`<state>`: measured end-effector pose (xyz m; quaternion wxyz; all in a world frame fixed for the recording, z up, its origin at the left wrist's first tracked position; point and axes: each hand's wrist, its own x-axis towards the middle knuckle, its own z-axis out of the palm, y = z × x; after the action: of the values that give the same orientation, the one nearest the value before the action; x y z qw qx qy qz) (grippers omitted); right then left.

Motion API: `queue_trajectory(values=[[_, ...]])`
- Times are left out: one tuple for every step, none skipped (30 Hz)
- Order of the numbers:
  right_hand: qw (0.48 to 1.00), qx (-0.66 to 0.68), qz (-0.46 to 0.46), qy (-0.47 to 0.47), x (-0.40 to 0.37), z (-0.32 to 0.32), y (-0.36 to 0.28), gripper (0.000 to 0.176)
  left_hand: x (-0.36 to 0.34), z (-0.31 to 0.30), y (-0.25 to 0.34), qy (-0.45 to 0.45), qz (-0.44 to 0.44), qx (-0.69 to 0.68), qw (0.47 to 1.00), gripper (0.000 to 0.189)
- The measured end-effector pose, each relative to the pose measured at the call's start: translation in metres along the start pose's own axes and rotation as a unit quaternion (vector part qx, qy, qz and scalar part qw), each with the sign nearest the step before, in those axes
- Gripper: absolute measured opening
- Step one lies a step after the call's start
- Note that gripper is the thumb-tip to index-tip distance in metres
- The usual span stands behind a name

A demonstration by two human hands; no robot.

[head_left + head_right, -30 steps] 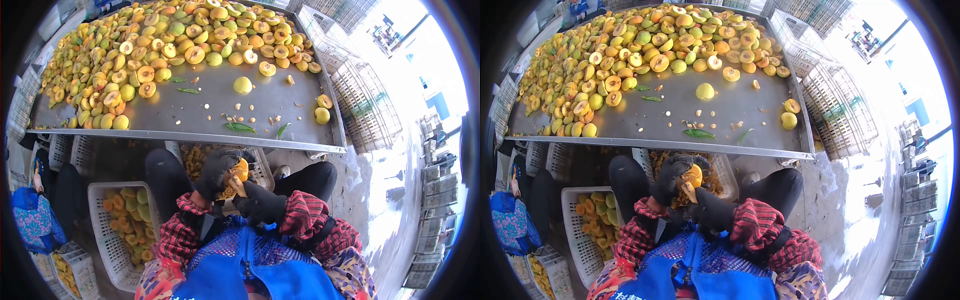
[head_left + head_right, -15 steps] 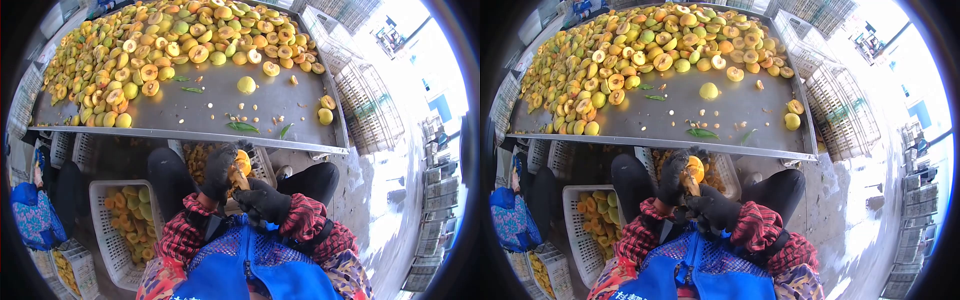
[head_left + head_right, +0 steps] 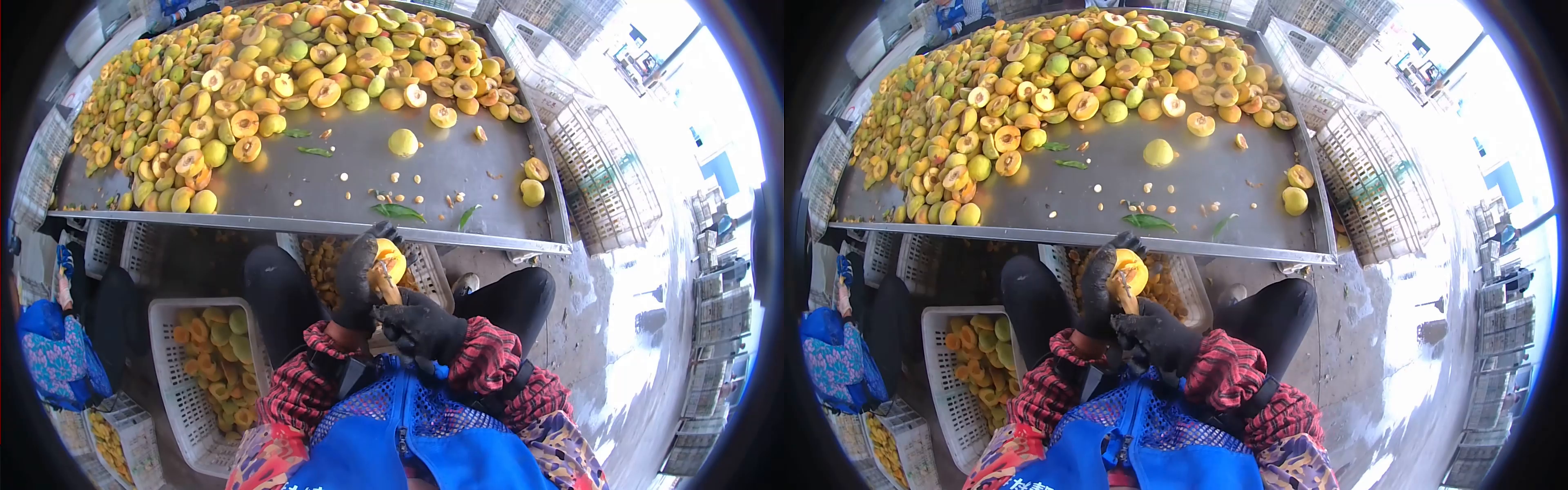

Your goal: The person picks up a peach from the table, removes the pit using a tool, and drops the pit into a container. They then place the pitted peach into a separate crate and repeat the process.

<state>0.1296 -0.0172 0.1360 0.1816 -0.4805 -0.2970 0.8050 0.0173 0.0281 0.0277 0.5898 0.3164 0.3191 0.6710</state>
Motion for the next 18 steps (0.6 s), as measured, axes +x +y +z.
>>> queue_trajectory(values=[[1.000,-0.008,0.004,0.006,-0.003,0.000,-0.003,0.018,0.000,-0.001,0.001,-0.009,-0.054,-0.024,0.998,0.029],[1.000,-0.003,0.002,0.000,-0.003,-0.002,0.000,0.018,0.000,-0.009,0.004,-0.037,-0.065,0.072,0.995,0.029],[1.000,0.002,-0.001,-0.006,0.000,-0.007,0.004,0.018,-0.001,-0.013,0.001,-0.053,-0.043,0.126,0.990,0.028],[1.000,0.007,-0.003,-0.013,0.003,-0.011,0.008,0.018,-0.002,-0.017,-0.001,-0.066,-0.020,0.178,0.982,0.028],[0.993,-0.064,-0.089,-0.032,0.006,-0.016,0.014,0.018,-0.003,-0.023,-0.013,-0.068,0.036,0.188,0.979,0.027],[0.974,-0.134,-0.175,-0.050,0.008,-0.020,0.019,0.018,-0.003,-0.020,-0.009,-0.075,0.109,0.237,0.963,0.027],[0.963,-0.154,-0.214,-0.061,0.009,-0.022,0.024,0.017,-0.003,-0.017,-0.005,-0.073,0.182,0.283,0.939,0.027],[0.949,-0.172,-0.253,-0.070,0.009,-0.022,0.027,0.016,-0.002,-0.013,0.000,-0.075,0.268,0.364,0.889,0.027],[0.955,-0.142,-0.248,-0.072,0.010,-0.020,0.029,0.015,-0.002,-0.008,0.007,-0.077,0.351,0.439,0.824,0.026],[0.960,-0.113,-0.243,-0.074,0.011,-0.017,0.029,0.013,0.000,-0.009,0.000,-0.062,0.289,0.380,0.877,0.027],[0.981,-0.050,-0.181,-0.056,0.012,-0.014,0.027,0.012,0.002,-0.012,-0.012,-0.047,0.222,0.317,0.921,0.027],[0.992,0.012,-0.117,-0.037,0.011,-0.009,0.022,0.010,0.002,-0.005,-0.009,-0.026,0.173,0.257,0.950,0.027],[0.996,0.075,-0.053,-0.017,0.009,-0.004,0.018,0.009,0.002,0.002,-0.006,0.001,0.127,0.192,0.973,0.028],[0.997,0.057,-0.052,0.003,0.005,0.002,0.013,0.009,-0.001,0.010,-0.001,0.034,0.100,0.132,0.986,0.028],[0.998,0.040,-0.049,0.024,0.000,0.008,0.009,0.009,-0.003,0.016,0.006,0.067,0.071,0.072,0.993,0.028],[0.998,0.022,-0.047,0.045,-0.002,0.012,0.007,0.009,-0.003,0.015,0.007,0.061,0.071,0.068,0.993,0.030],[0.988,-0.040,-0.124,0.085,0.007,0.009,0.020,0.010,-0.003,0.012,0.007,0.054,0.072,0.063,0.994,0.032],[0.966,-0.102,-0.201,0.125,0.023,0.000,0.044,0.012,-0.003,0.010,0.008,0.047,0.072,0.059,0.995,0.034]])
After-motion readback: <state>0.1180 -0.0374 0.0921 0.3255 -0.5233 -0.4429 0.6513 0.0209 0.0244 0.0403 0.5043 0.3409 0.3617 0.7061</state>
